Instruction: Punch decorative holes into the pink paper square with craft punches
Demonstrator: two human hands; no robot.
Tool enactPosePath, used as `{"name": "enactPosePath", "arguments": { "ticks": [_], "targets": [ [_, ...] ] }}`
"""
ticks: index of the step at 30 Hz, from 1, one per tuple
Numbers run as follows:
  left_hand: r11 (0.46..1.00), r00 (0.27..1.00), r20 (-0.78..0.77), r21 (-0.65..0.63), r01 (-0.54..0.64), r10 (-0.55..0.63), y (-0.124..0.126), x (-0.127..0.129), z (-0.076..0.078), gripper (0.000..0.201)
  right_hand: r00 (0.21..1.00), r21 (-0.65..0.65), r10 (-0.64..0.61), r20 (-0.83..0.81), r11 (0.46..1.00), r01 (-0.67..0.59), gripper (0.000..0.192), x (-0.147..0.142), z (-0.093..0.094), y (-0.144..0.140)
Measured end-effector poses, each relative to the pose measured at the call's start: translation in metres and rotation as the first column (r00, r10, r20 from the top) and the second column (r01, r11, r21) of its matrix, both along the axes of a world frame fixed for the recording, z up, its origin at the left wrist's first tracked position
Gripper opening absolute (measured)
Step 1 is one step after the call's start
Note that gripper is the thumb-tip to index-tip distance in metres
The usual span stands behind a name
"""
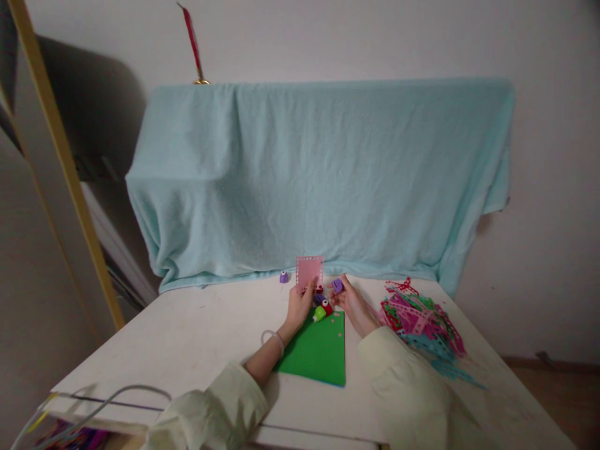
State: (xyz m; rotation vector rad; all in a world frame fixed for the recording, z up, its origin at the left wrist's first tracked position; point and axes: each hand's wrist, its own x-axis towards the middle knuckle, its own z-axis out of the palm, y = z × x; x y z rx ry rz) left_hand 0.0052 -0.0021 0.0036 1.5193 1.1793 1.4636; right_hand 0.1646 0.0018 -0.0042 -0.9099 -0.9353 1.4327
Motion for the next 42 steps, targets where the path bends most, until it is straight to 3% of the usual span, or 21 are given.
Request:
{"name": "enactPosePath", "arguments": {
  "ticks": [18,23,27,29,31,34,37,39,42],
  "targets": [
    [0.999,0.997,-0.069,0.012,-0.042,0.043,0.004,-0.004,-0.007,0.055,0.983,-0.081,0.131,-0.131,0.986,-0.143,0.052,-0.001,0.0,0.001],
    [0.998,0.996,-0.068,-0.011,-0.062,0.062,0.003,-0.006,-0.006,0.055,0.99,-0.042,0.101,-0.102,0.993,-0.106,0.053,-0.002,0.007,-0.001],
    [0.998,0.997,-0.053,-0.007,-0.057,0.056,0.0,-0.009,-0.006,0.055,0.978,0.006,0.169,-0.123,0.986,-0.169,0.055,-0.005,0.016,-0.002],
    [0.998,0.997,-0.053,-0.005,-0.055,0.055,-0.002,-0.01,-0.006,0.055,0.986,0.047,0.163,-0.03,0.986,-0.162,0.055,-0.006,0.018,-0.005],
    [0.998,0.997,-0.042,-0.011,-0.062,0.061,-0.004,-0.011,-0.007,0.055,0.98,0.149,0.07,0.188,0.984,-0.099,0.05,-0.006,0.019,-0.01],
    [0.997,0.997,-0.01,-0.021,-0.077,0.077,-0.005,-0.012,-0.007,0.055,0.849,0.383,-0.173,0.499,0.923,-0.037,0.034,-0.003,0.02,-0.018],
    [0.995,0.995,-0.001,-0.016,-0.102,0.102,-0.003,-0.014,-0.009,0.058,0.737,0.492,-0.292,0.609,0.868,-0.063,0.025,-0.001,0.021,-0.022],
    [0.994,0.994,0.001,-0.02,-0.111,0.111,-0.001,-0.015,-0.01,0.059,0.743,0.479,-0.274,0.61,0.875,-0.071,0.027,0.0,0.02,-0.021],
    [0.995,0.996,0.018,-0.038,-0.088,0.089,0.0,-0.015,-0.012,0.06,0.815,0.36,-0.134,0.564,0.928,-0.097,0.044,-0.002,0.016,-0.015]
  ]
}}
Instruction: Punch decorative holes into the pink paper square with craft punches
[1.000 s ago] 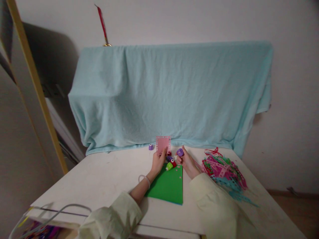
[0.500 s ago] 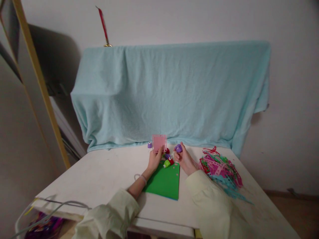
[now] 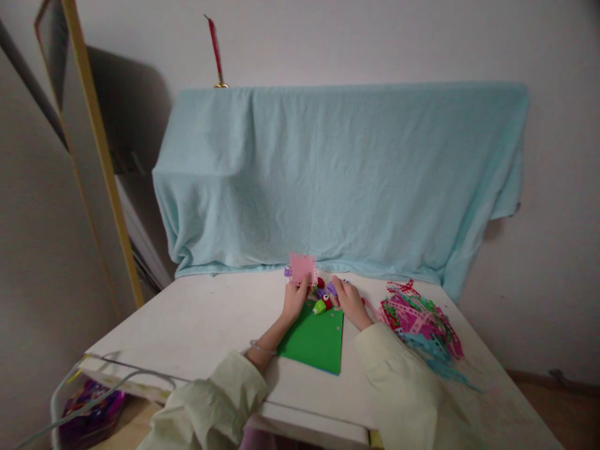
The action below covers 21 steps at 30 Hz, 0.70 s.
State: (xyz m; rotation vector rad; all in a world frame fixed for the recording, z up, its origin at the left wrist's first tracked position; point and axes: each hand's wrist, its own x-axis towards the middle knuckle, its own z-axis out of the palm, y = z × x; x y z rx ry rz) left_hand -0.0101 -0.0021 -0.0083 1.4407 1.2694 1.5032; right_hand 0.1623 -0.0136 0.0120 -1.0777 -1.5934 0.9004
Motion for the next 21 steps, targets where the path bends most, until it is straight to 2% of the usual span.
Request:
{"name": "enactPosePath", "arguments": {
  "ticks": [2,4,7,11,18,21],
  "targets": [
    [1.0,0.999,0.023,-0.002,0.028,-0.028,-0.001,0.001,0.001,0.059,0.996,-0.104,0.056,-0.071,0.993,-0.064,0.058,-0.002,-0.004,0.005],
    [0.998,0.996,0.059,0.0,0.068,-0.068,-0.003,0.003,0.003,0.057,0.985,-0.169,0.079,-0.151,0.98,-0.104,0.063,-0.004,-0.008,0.008],
    [0.983,0.975,0.13,-0.011,0.184,-0.181,-0.005,0.007,0.008,0.053,0.961,-0.229,0.082,-0.264,0.963,-0.145,0.061,-0.004,-0.011,0.01],
    [0.95,0.935,0.187,-0.033,0.312,-0.3,-0.009,0.012,0.013,0.05,0.949,-0.27,0.075,-0.305,0.949,-0.162,0.057,0.0,-0.007,0.006],
    [0.929,0.929,0.067,-0.05,0.366,-0.363,-0.019,0.015,0.02,0.049,0.915,-0.351,0.026,-0.403,0.919,-0.18,0.049,0.006,-0.001,0.002],
    [0.926,0.926,0.002,-0.003,0.379,-0.379,-0.02,0.018,0.021,0.049,0.881,-0.364,0.021,-0.473,0.906,-0.217,0.045,0.005,-0.002,0.002]
  ]
}}
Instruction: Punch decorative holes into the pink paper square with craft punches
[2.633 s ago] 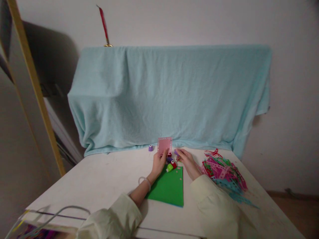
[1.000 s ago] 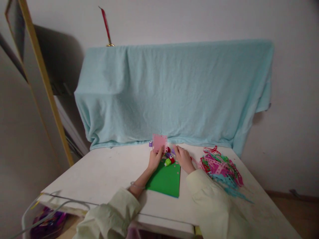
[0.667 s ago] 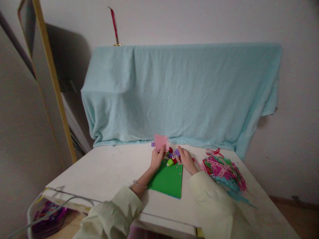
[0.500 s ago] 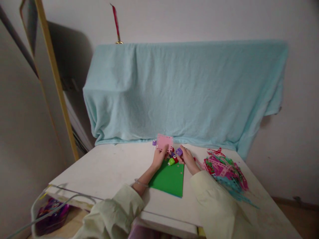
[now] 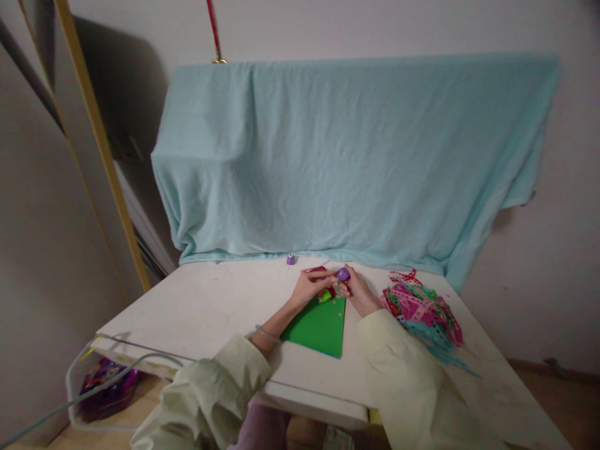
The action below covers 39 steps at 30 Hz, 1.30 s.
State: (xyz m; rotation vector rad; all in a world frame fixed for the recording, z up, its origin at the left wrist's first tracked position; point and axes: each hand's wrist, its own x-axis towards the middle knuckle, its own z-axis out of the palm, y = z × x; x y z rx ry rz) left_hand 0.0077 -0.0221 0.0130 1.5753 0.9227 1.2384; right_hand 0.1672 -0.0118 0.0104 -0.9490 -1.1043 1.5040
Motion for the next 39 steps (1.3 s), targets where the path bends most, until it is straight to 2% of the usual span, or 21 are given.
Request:
{"name": "enactPosePath", "arguments": {
  "ticks": [4,9,19,29,33,35,37,38,39],
  "targets": [
    [0.985,0.998,-0.013,0.164,-0.059,0.062,0.001,0.002,-0.001,0.036,0.991,-0.088,0.07,-0.117,0.993,-0.081,0.042,-0.006,-0.004,0.003],
    [0.976,0.994,0.014,0.187,-0.112,0.111,0.003,0.002,-0.004,0.03,0.971,-0.1,0.119,-0.208,0.985,-0.142,0.041,-0.012,-0.01,0.007],
    [0.96,0.98,-0.008,0.204,-0.191,0.196,0.005,0.004,-0.004,0.029,0.982,-0.076,0.122,-0.142,0.988,-0.134,0.042,-0.015,-0.011,0.005],
    [0.961,0.985,-0.079,0.243,-0.132,0.155,0.004,0.002,-0.004,0.024,0.993,-0.032,0.101,-0.068,0.994,-0.103,0.044,-0.01,-0.004,0.001],
    [0.966,0.987,-0.044,0.212,-0.144,0.157,0.003,0.004,-0.005,0.024,0.995,-0.019,0.094,-0.019,0.995,-0.094,0.047,-0.01,-0.002,0.002],
    [0.973,0.987,0.004,0.166,-0.157,0.159,0.002,0.004,-0.004,0.026,0.998,0.035,0.027,0.055,0.999,-0.029,0.05,-0.004,0.005,0.004],
    [0.982,0.986,0.056,0.097,-0.16,0.155,0.001,0.004,-0.004,0.029,0.971,0.19,-0.171,0.168,0.972,0.139,0.052,0.01,0.018,0.003],
    [0.985,0.985,0.081,0.066,-0.16,0.155,0.0,0.004,-0.004,0.03,0.92,0.313,-0.317,0.232,0.92,0.238,0.053,0.02,0.026,0.002],
    [0.986,0.982,0.104,0.043,-0.161,0.156,0.0,0.003,-0.003,0.032,0.82,0.455,-0.486,0.302,0.829,0.324,0.052,0.031,0.033,0.0]
  ]
}}
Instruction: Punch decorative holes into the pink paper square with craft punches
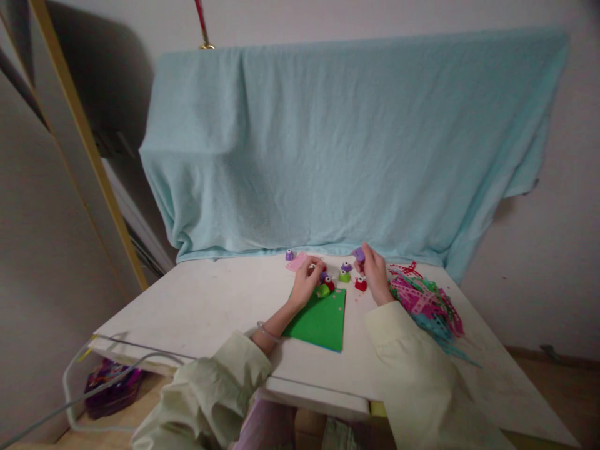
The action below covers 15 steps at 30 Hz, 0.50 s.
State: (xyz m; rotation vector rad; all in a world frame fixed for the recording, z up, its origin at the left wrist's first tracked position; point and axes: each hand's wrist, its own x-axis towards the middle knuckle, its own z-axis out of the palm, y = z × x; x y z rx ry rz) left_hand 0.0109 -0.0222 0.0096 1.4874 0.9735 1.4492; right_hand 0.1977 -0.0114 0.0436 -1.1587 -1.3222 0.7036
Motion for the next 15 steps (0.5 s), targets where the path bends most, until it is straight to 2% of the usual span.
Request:
{"name": "enactPosePath", "arguments": {
  "ticks": [1,2,3,5,6,7,9,11,13,15],
  "targets": [
    [1.0,1.0,0.02,-0.009,0.002,-0.001,0.0,-0.001,0.0,0.033,0.973,0.101,-0.157,0.172,0.985,0.141,0.051,0.011,0.006,-0.002],
    [1.0,0.999,0.034,-0.008,0.004,-0.004,0.0,-0.001,0.0,0.033,0.888,0.164,-0.288,0.358,0.956,0.244,0.049,0.022,0.011,-0.005],
    [1.0,0.999,0.043,0.0,0.007,-0.007,0.0,-0.001,0.0,0.033,0.758,0.186,-0.356,0.547,0.934,0.304,0.047,0.031,0.014,-0.007],
    [1.0,0.999,0.048,0.016,0.016,-0.017,0.001,-0.002,-0.001,0.033,0.466,0.145,-0.312,0.828,0.922,0.36,0.044,0.045,0.015,-0.01],
    [1.0,0.999,0.049,0.022,0.019,-0.02,0.001,-0.002,-0.001,0.033,0.351,0.104,-0.244,0.904,0.922,0.374,0.044,0.048,0.013,-0.011],
    [0.999,0.999,0.049,0.026,0.022,-0.023,0.001,-0.002,-0.001,0.033,0.272,0.068,-0.183,0.945,0.921,0.383,0.043,0.05,0.01,-0.011],
    [0.999,0.998,0.052,0.032,0.026,-0.027,0.002,-0.002,-0.002,0.033,0.199,0.037,-0.124,0.972,0.919,0.393,0.044,0.051,0.006,-0.011],
    [0.999,0.998,0.056,0.033,0.027,-0.029,0.002,-0.001,-0.002,0.033,0.185,0.048,-0.134,0.974,0.911,0.409,0.048,0.049,0.004,-0.009],
    [1.0,0.998,0.061,0.024,0.019,-0.02,0.002,-0.001,-0.001,0.033,0.211,0.053,-0.152,0.966,0.91,0.412,0.051,0.048,0.003,-0.006],
    [1.0,0.998,0.061,0.015,0.013,-0.014,0.002,-0.001,0.0,0.034,0.274,0.044,-0.171,0.947,0.909,0.414,0.054,0.048,0.004,-0.002]
  ]
}}
